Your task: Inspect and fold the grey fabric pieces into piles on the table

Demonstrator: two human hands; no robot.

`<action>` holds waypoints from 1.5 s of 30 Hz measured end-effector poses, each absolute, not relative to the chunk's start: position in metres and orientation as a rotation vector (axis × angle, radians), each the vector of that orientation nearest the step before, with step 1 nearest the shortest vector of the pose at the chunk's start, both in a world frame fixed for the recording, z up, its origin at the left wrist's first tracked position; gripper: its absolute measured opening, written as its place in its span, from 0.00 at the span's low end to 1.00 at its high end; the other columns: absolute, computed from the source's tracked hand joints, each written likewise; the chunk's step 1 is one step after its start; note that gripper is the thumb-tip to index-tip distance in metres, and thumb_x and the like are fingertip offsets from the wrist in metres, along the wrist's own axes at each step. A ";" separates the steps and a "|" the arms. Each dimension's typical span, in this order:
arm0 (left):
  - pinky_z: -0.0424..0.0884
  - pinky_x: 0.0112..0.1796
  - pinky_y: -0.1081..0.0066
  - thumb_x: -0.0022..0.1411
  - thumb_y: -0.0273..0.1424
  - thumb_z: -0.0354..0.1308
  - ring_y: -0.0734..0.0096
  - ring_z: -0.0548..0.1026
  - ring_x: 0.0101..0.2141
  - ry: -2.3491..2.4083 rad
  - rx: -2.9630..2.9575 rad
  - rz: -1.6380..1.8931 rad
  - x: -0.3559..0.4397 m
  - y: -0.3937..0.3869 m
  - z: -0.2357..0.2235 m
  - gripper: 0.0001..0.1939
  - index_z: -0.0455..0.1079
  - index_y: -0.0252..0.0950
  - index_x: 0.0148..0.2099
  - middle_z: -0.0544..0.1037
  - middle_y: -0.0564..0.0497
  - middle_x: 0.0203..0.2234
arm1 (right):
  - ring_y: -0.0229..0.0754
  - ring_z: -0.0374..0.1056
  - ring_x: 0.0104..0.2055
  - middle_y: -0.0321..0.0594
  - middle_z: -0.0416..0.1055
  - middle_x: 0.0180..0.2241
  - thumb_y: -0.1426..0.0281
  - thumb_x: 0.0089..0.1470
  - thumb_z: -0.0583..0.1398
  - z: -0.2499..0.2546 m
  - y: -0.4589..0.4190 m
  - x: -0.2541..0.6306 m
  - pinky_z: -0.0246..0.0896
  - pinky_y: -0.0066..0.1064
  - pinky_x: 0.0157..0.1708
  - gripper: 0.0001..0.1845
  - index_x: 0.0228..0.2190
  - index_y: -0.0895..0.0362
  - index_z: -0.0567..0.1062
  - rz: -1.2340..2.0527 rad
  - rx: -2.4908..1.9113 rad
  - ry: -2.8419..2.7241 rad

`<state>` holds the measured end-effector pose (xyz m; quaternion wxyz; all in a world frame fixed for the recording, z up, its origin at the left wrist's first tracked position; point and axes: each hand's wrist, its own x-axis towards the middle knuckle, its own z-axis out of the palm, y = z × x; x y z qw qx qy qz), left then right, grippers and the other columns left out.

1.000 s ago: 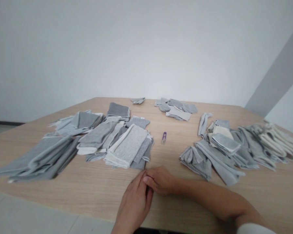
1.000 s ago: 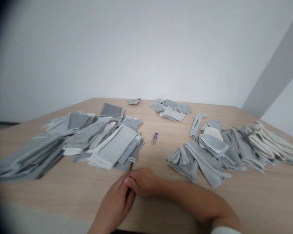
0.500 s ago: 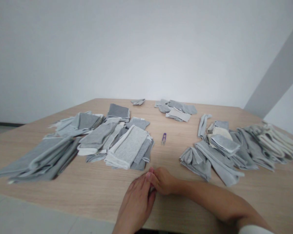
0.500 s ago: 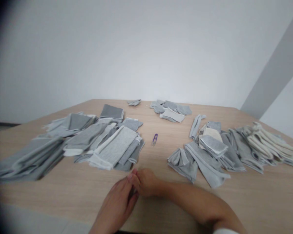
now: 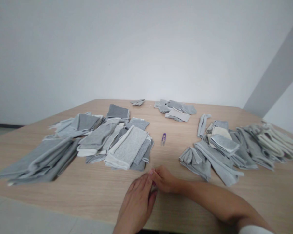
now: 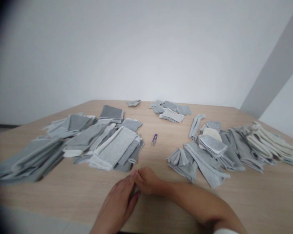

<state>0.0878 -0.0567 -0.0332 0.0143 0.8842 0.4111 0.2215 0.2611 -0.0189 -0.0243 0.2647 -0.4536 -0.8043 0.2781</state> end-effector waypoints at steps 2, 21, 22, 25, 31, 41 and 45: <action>0.68 0.56 0.55 0.63 0.29 0.53 0.60 0.70 0.57 1.291 2.757 0.675 0.088 -0.057 -0.034 0.30 0.53 0.39 0.66 0.71 0.44 0.59 | 0.37 0.63 0.24 0.38 0.69 0.21 0.64 0.67 0.42 -0.024 -0.018 0.261 0.56 0.26 0.25 0.28 0.22 0.57 0.70 0.739 -1.207 -2.181; 0.68 0.57 0.57 0.66 0.31 0.51 0.60 0.73 0.55 1.318 2.730 0.645 0.089 -0.059 -0.030 0.18 0.68 0.38 0.57 0.76 0.44 0.53 | 0.34 0.60 0.25 0.36 0.72 0.23 0.62 0.64 0.52 -0.014 -0.032 0.262 0.47 0.27 0.25 0.21 0.24 0.58 0.74 0.500 -1.363 -2.235; 0.67 0.57 0.55 0.66 0.31 0.51 0.59 0.72 0.55 1.322 2.732 0.645 0.090 -0.060 -0.031 0.18 0.69 0.38 0.57 0.76 0.44 0.54 | 0.34 0.60 0.25 0.36 0.72 0.23 0.62 0.63 0.53 -0.013 -0.035 0.265 0.46 0.27 0.25 0.20 0.24 0.58 0.74 0.472 -1.384 -2.228; 0.67 0.56 0.49 0.66 0.30 0.49 0.55 0.71 0.57 1.384 2.728 0.627 0.094 -0.065 -0.033 0.19 0.70 0.37 0.56 0.75 0.42 0.55 | 0.34 0.56 0.23 0.36 0.69 0.20 0.62 0.62 0.54 -0.011 -0.046 0.281 0.41 0.28 0.24 0.21 0.21 0.58 0.72 0.374 -1.477 -2.190; 0.63 0.57 0.45 0.66 0.34 0.48 0.55 0.68 0.59 1.563 2.720 0.538 0.097 -0.078 -0.039 0.20 0.70 0.37 0.57 0.71 0.42 0.58 | 0.34 0.55 0.21 0.34 0.63 0.16 0.59 0.65 0.49 -0.003 -0.065 0.336 0.39 0.29 0.24 0.28 0.17 0.58 0.67 0.114 -1.746 -1.965; 0.58 0.60 0.49 0.68 0.36 0.41 0.59 0.63 0.63 1.597 2.729 0.318 0.098 -0.080 -0.031 0.25 0.67 0.33 0.61 0.67 0.45 0.62 | 0.48 0.66 0.39 0.53 0.74 0.37 0.60 0.63 0.50 0.050 -0.057 0.472 0.52 0.33 0.34 0.22 0.30 0.61 0.75 -0.470 -2.149 -1.328; 0.57 0.61 0.50 0.67 0.36 0.41 0.60 0.62 0.63 1.606 2.708 0.268 0.098 -0.080 -0.028 0.26 0.66 0.34 0.62 0.65 0.45 0.62 | 0.51 0.68 0.42 0.55 0.75 0.37 0.62 0.61 0.52 0.048 -0.043 0.497 0.55 0.36 0.41 0.20 0.32 0.63 0.77 -0.507 -2.193 -1.331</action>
